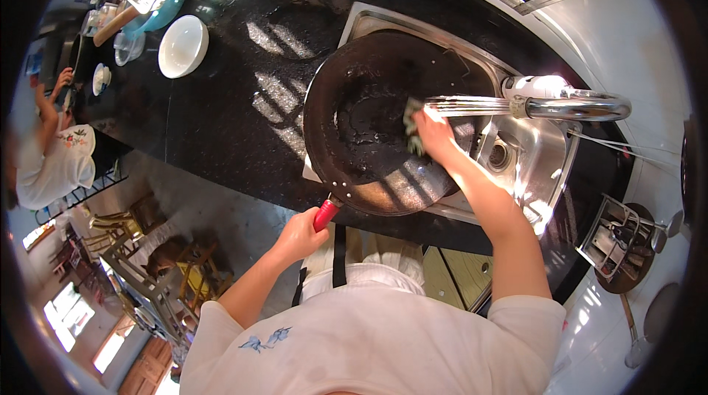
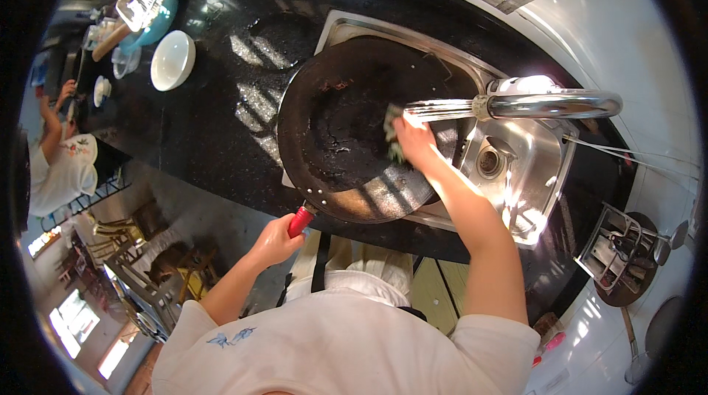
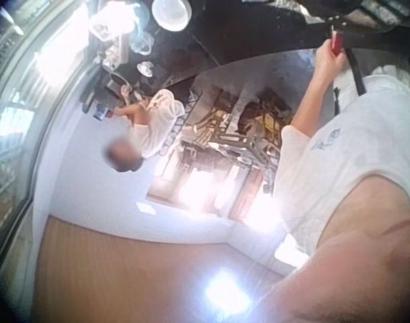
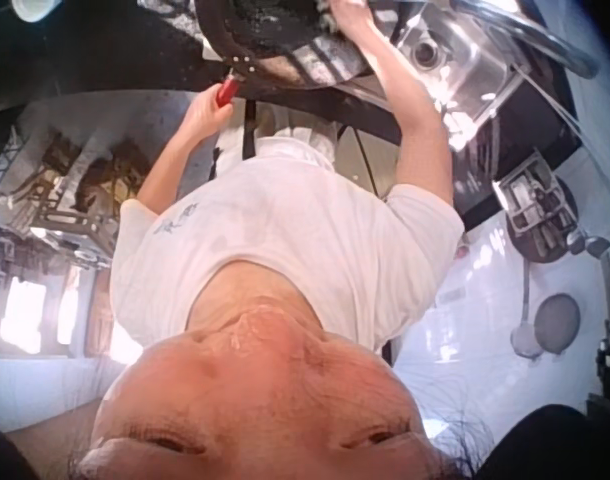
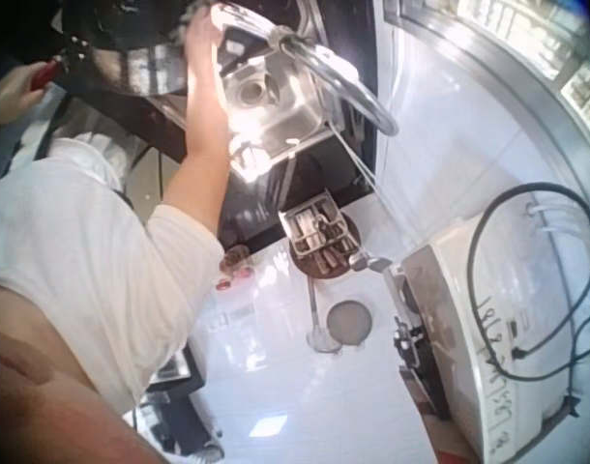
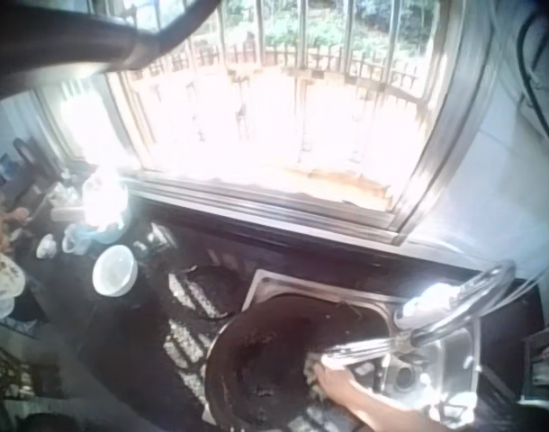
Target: The person cleans the kitchen using a green cloth. They wipe the stovetop, the range hood, and the countertop. They also wash a wok in the sink and wipe the sink area.
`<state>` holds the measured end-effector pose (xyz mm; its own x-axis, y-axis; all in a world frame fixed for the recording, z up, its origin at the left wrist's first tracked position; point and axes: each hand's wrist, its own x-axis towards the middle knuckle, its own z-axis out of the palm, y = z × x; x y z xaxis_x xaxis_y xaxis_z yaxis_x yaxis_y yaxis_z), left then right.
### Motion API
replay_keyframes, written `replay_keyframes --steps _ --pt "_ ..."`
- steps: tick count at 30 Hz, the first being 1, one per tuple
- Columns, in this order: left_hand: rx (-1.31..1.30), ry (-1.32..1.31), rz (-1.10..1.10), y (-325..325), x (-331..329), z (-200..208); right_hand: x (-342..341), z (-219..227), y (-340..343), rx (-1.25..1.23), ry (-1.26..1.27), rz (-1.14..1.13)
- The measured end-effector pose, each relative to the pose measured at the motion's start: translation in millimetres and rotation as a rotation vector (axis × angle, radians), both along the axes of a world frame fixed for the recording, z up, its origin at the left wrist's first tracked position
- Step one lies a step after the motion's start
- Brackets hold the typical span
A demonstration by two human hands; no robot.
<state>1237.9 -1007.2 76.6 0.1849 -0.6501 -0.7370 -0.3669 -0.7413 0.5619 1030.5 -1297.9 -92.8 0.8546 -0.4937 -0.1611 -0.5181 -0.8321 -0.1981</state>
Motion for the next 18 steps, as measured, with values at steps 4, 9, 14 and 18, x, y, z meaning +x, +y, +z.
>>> replay_keyframes --steps 4,9,14,18 --pt "0.011 -0.011 -0.022 -7 0 2 71 -25 -22 -0.238 -0.309 -0.341" --pt "0.073 0.053 0.006 -5 3 0 154 21 69 0.340 -0.581 -0.313" --pt "0.246 0.573 0.288 -2 10 -13 73 -5 127 0.997 -0.656 0.028" --pt "0.442 0.866 0.464 -5 18 -12 -16 54 68 0.488 -0.096 0.100"
